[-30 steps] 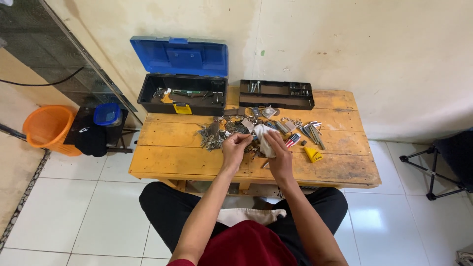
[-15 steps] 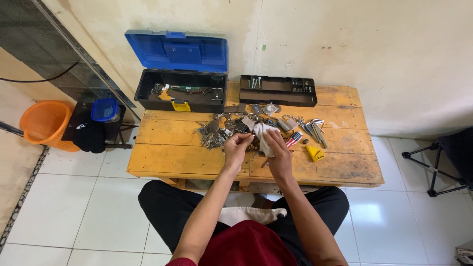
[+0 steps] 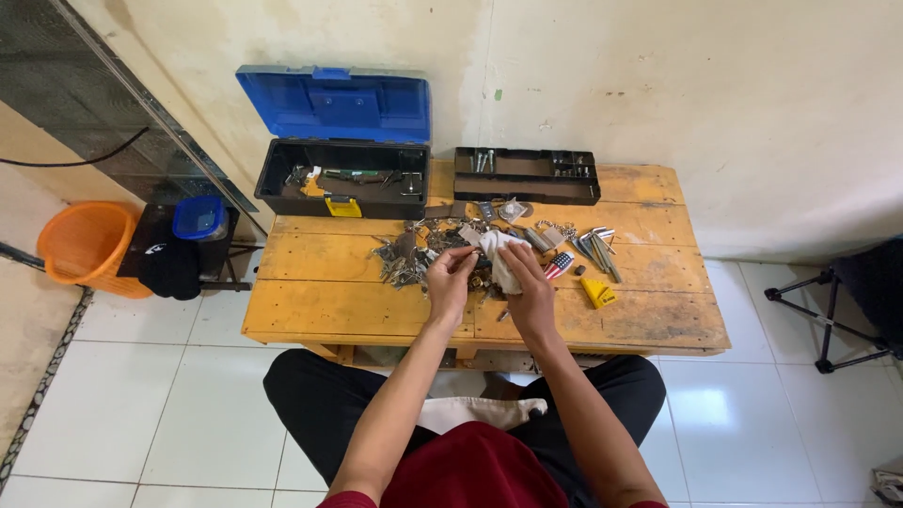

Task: Sorting through a pile of keys and hardware, cleaning them with a cloth, and placing them into a storage container.

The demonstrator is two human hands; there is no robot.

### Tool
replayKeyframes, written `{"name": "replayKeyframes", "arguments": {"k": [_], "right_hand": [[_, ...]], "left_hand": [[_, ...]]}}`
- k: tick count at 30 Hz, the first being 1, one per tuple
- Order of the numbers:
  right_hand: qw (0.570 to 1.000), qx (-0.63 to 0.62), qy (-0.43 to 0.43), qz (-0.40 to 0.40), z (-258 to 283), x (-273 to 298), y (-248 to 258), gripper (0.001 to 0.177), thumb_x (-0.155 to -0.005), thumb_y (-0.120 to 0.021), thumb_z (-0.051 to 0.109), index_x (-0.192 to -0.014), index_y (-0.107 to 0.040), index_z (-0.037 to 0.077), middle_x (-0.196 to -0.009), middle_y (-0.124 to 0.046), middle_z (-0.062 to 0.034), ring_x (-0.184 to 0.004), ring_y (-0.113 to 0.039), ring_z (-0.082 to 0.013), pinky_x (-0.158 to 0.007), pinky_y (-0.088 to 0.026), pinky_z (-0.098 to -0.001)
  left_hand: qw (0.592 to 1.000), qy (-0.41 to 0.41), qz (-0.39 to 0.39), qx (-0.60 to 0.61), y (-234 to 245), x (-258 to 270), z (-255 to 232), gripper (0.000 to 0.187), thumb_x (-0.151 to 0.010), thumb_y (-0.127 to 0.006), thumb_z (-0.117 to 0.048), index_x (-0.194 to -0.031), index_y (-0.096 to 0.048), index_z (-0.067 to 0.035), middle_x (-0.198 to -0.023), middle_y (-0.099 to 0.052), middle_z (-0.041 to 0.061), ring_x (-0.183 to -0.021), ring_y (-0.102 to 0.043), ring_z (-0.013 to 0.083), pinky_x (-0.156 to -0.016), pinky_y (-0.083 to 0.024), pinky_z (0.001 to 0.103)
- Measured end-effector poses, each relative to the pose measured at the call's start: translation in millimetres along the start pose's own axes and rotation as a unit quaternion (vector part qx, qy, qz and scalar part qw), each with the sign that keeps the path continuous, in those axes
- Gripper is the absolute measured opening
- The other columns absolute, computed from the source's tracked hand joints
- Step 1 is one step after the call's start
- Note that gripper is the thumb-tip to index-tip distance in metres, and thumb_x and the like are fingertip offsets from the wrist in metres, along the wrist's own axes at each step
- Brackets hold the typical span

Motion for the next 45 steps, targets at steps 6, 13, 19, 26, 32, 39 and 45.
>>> {"name": "replayKeyframes", "arguments": {"k": [6,13,19,26,32,39,45], "right_hand": [[0.999,-0.01,-0.046,-0.008,-1,3,9,0.064,-0.079,-0.066,-0.019,-0.131,-0.071,0.017,-0.134,-0.067,-0.0091,-0.13,-0.055,-0.0413,-0.104,-0.048,-0.0555],[0.999,-0.012,-0.041,-0.004,4,0,10,0.064,-0.079,-0.069,-0.016,-0.132,-0.07,0.02,-0.136,-0.066,-0.007,-0.132,-0.054,-0.0388,-0.107,-0.046,-0.0519],[0.999,0.017,-0.035,0.005,-12,-3,8,0.064,-0.078,-0.066,-0.016,-0.131,-0.07,0.019,-0.136,-0.066,-0.0084,-0.131,-0.055,-0.0383,-0.107,-0.048,-0.0508],[0.999,0.018,-0.032,0.001,1,-12,7,0.063,-0.08,-0.067,-0.016,-0.131,-0.07,0.021,-0.136,-0.066,-0.0059,-0.13,-0.056,-0.0376,-0.107,-0.048,-0.0505],[0.999,0.03,-0.04,0.016,-18,-11,5,0.069,-0.077,-0.065,-0.019,-0.133,-0.069,0.022,-0.139,-0.065,-0.0044,-0.132,-0.054,-0.0381,-0.107,-0.048,-0.0516],[0.999,0.027,-0.022,-0.004,2,-24,13,0.07,-0.079,-0.067,-0.02,-0.134,-0.069,0.023,-0.14,-0.064,-0.0062,-0.132,-0.053,-0.0397,-0.106,-0.048,-0.0518],[0.999,0.042,-0.016,0.01,-11,-18,2,0.067,-0.08,-0.067,-0.019,-0.134,-0.069,0.022,-0.14,-0.064,-0.0061,-0.132,-0.053,-0.0407,-0.104,-0.05,-0.0532]], "left_hand": [[1.0,0.005,0.009,-0.006,2,3,3,0.013,-0.093,-0.076,-0.011,-0.106,-0.079,-0.011,-0.09,-0.077,0.004,-0.074,-0.054,0.0034,-0.069,-0.047,0.022],[0.999,-0.003,0.011,-0.05,-7,-2,4,0.014,-0.091,-0.078,-0.012,-0.105,-0.079,-0.011,-0.09,-0.077,0.006,-0.078,-0.059,0.0071,-0.071,-0.049,0.027],[0.999,-0.009,0.027,-0.042,-5,-17,-6,0.015,-0.089,-0.078,-0.014,-0.104,-0.078,-0.013,-0.093,-0.077,0.002,-0.081,-0.053,0.0017,-0.073,-0.045,0.022],[0.997,-0.007,0.044,-0.055,-9,-21,-11,0.014,-0.091,-0.077,-0.016,-0.104,-0.077,-0.011,-0.092,-0.077,0.005,-0.08,-0.055,0.0045,-0.072,-0.049,0.025],[0.998,0.012,0.046,-0.036,-4,-20,-27,0.013,-0.093,-0.075,-0.017,-0.105,-0.076,-0.01,-0.09,-0.076,0.003,-0.076,-0.055,0.0037,-0.067,-0.049,0.023],[0.997,-0.013,0.064,-0.044,-6,-33,-13,0.014,-0.09,-0.08,-0.016,-0.101,-0.077,-0.009,-0.088,-0.077,0.008,-0.085,-0.068,0.0097,-0.077,-0.054,0.028],[0.996,-0.011,0.08,-0.043,-6,-33,-15,0.013,-0.091,-0.082,-0.022,-0.1,-0.078,-0.013,-0.087,-0.077,0.005,-0.088,-0.067,0.0077,-0.08,-0.054,0.031]]}}
Point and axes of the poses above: each hand's wrist, its own x-axis away from the middle knuckle, its own y-axis out of the back of the hand, z = x × y, the point moved 2 cm from there along -x, towards the middle knuckle
